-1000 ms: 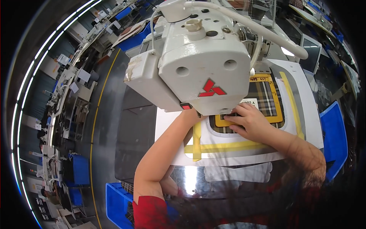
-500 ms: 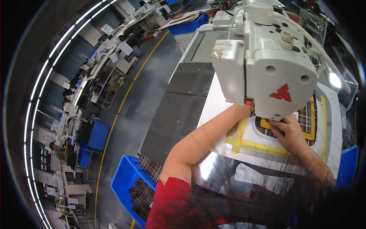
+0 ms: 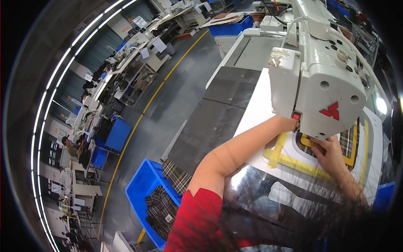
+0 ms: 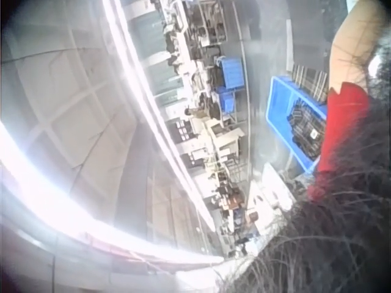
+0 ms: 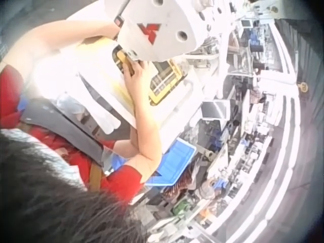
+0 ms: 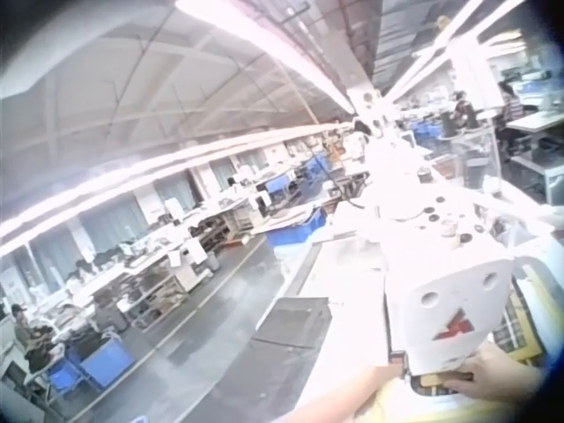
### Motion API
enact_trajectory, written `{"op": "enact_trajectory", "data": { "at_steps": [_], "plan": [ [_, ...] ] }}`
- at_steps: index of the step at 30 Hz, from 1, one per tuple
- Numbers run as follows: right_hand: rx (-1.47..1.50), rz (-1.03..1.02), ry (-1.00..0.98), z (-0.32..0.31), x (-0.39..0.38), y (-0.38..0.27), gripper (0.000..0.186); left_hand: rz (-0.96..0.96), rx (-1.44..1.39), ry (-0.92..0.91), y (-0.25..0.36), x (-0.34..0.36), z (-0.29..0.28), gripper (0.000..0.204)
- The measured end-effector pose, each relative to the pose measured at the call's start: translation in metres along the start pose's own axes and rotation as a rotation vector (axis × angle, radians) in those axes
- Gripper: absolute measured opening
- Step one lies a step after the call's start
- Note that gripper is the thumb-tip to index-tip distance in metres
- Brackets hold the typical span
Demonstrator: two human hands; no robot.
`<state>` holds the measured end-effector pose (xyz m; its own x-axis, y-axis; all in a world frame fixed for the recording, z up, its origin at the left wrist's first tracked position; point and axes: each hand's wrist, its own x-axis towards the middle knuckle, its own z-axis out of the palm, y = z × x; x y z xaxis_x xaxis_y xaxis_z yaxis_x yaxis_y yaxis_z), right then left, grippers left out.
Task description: Operating an industrial sewing machine to sew fabric patches onto a base material.
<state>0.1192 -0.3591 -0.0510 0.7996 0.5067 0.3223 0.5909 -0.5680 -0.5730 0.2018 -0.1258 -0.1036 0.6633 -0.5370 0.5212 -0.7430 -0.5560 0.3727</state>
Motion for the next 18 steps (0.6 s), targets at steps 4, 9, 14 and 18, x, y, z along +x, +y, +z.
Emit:
{"op": "enact_trajectory", "data": {
  "at_steps": [4,9,14,18],
  "plan": [
    [-0.028,-0.061,-0.020,0.005,0.003,0.003,0.028,-0.026,0.014,0.019,-0.004,0.002,-0.001,0.039],
    [0.056,-0.012,-0.069,-0.011,0.004,0.017,0.024,-0.011,-0.044,0.032,-0.005,0.015,0.005,0.039],
    [-0.167,-0.050,-0.002,-0.031,0.040,0.041,0.026,0.009,-0.097,0.022,-0.009,0.021,0.005,0.039],
    [-0.267,-0.097,-0.093,-0.032,0.052,0.050,0.027,-0.324,-0.193,-0.202,-0.004,0.015,-0.008,0.039]
  ]
}}
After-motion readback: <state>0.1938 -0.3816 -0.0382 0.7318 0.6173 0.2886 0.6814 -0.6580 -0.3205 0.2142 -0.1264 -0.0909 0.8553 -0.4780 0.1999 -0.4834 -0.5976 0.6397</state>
